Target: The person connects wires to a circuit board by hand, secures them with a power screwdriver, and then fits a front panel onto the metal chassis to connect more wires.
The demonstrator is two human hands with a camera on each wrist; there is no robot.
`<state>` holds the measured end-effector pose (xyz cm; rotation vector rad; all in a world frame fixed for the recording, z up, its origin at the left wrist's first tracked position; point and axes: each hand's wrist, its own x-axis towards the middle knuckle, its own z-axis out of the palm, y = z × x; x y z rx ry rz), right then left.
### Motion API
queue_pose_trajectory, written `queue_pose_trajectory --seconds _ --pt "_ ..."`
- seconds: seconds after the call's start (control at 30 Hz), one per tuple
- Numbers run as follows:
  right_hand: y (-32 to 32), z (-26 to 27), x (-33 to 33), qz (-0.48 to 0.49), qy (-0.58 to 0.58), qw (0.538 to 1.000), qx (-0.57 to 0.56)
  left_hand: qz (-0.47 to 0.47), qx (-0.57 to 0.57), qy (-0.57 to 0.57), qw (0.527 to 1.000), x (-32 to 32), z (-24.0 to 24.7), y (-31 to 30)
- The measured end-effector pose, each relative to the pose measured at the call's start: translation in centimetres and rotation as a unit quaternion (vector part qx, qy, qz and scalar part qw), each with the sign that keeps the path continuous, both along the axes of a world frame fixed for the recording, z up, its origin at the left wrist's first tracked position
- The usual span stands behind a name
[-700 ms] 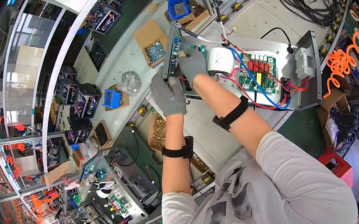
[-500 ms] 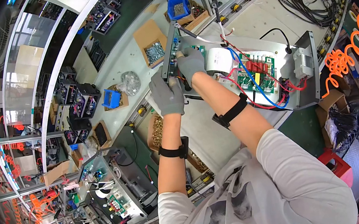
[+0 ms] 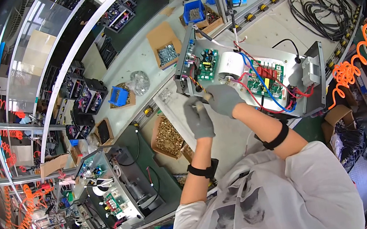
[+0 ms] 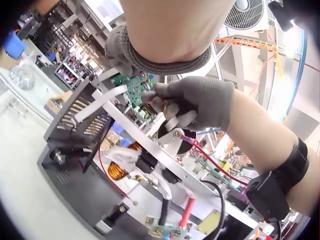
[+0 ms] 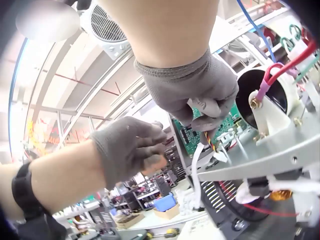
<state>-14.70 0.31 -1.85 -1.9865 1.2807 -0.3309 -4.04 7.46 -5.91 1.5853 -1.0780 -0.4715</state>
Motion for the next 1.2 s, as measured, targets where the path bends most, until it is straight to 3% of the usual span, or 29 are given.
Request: queue_pose_trajectory --seconds 0.03,0.07,0.1,0.13,0.2,0.27,0.37,0.43,0.53,0.6,0.63,0.67,0.7,0.73,0.77,0.83,0.87,0.93,1.0,1.03,1.07,1.1,1.13,1.2 --pt "0.2 -0.7 -0.3 0.014 -0.038 0.997 -0.059 0.002 -0.002 0.001 1.0 -0.6 -0.1 0.5" --pt "0.3 -1.2 -0.6 0.016 -0.036 0.998 -0.057 -0.025 0.052 0.118 0.991 -1.4 -0.2 1.3" --pt "0.0 -1.0 -0.9 0.001 -0.154 0.984 0.086 -0.053 0.105 0.234 0.965 -2.0 -0.3 1.8" --pt "-0.2 -0.7 -1.3 -0.015 -0.265 0.937 0.226 -0.052 0.106 0.237 0.964 -2.4 -0.6 2.0" --pt "-0.1 -0.4 -1.3 -0.04 -0.278 0.913 0.296 -0.069 0.015 0.334 0.94 -2.8 -0.8 2.0" --pt "0.4 -0.7 -1.0 -0.107 -0.388 0.854 0.331 -0.066 -0.022 0.352 0.933 -2.8 -0.3 2.1" --pt "0.6 -1.2 -0.7 -0.111 -0.409 0.836 0.347 -0.043 -0.049 0.331 0.941 -2.6 0.5 2.1" --pt "0.7 -1.9 -0.6 -0.111 -0.421 0.831 0.347 -0.025 -0.006 0.289 0.957 -2.2 0.3 2.2" --pt "0.7 -2.6 -0.8 -0.084 -0.387 0.863 0.315 -0.023 0.051 0.268 0.962 -1.3 0.6 2.1" --pt "0.9 -2.7 -0.9 -0.07 -0.202 0.973 0.083 -0.044 0.045 0.248 0.967 -1.0 0.6 1.7" --pt "1.4 -1.5 -1.0 -0.07 -0.201 0.974 0.082 -0.064 0.041 0.229 0.97 -1.0 1.0 1.4" --pt "1.8 -0.1 -1.2 -0.056 -0.082 0.992 -0.081 -0.066 0.038 0.228 0.971 -0.8 1.5 1.1" --pt "2.0 0.9 -1.4 -0.041 0.042 0.969 -0.239 -0.033 -0.041 -0.038 0.998 -0.6 3.1 0.7" --pt "1.9 0.9 -1.5 -0.044 0.042 0.969 -0.24 0.003 -0.116 -0.301 0.947 -0.3 4.5 0.3" --pt "2.0 0.8 -1.8 -0.031 0.021 0.972 -0.231 -0.078 -0.087 -0.33 0.937 0.3 5.3 -0.4" --pt "2.3 0.7 -2.1 -0.017 0.001 0.975 -0.221 -0.119 -0.02 -0.383 0.916 0.9 5.3 -1.6" --pt "2.4 0.9 -2.3 -0.066 -0.022 0.964 -0.256 -0.157 0.045 -0.432 0.887 1.3 5.3 -2.4" --pt "2.3 1.1 -2.4 -0.119 -0.044 0.948 -0.292 -0.17 0.031 -0.445 0.879 2.1 4.6 -3.6" --pt "2.2 1.4 -1.7 -0.214 -0.19 0.947 -0.148 -0.138 -0.003 -0.34 0.93 1.6 4.3 -4.1" --pt "2.0 1.1 -1.2 -0.246 -0.249 0.929 -0.117 -0.144 -0.004 -0.341 0.929 1.2 4.3 -4.1" --pt "1.8 0.9 -0.6 -0.251 -0.25 0.928 -0.118 -0.096 -0.014 -0.281 0.955 0.6 4.4 -4.0" --pt "1.6 0.6 0.1 -0.287 -0.333 0.897 -0.036 -0.045 -0.024 -0.219 0.974 0.3 4.5 -3.9" --pt "1.3 0.1 0.5 -0.316 -0.413 0.853 0.047 -0.048 -0.024 -0.221 0.974 0.2 4.3 -3.9" --pt "1.0 -0.5 0.6 -0.279 -0.408 0.869 0.032 -0.045 -0.024 -0.288 0.956 0.3 3.7 -3.7"
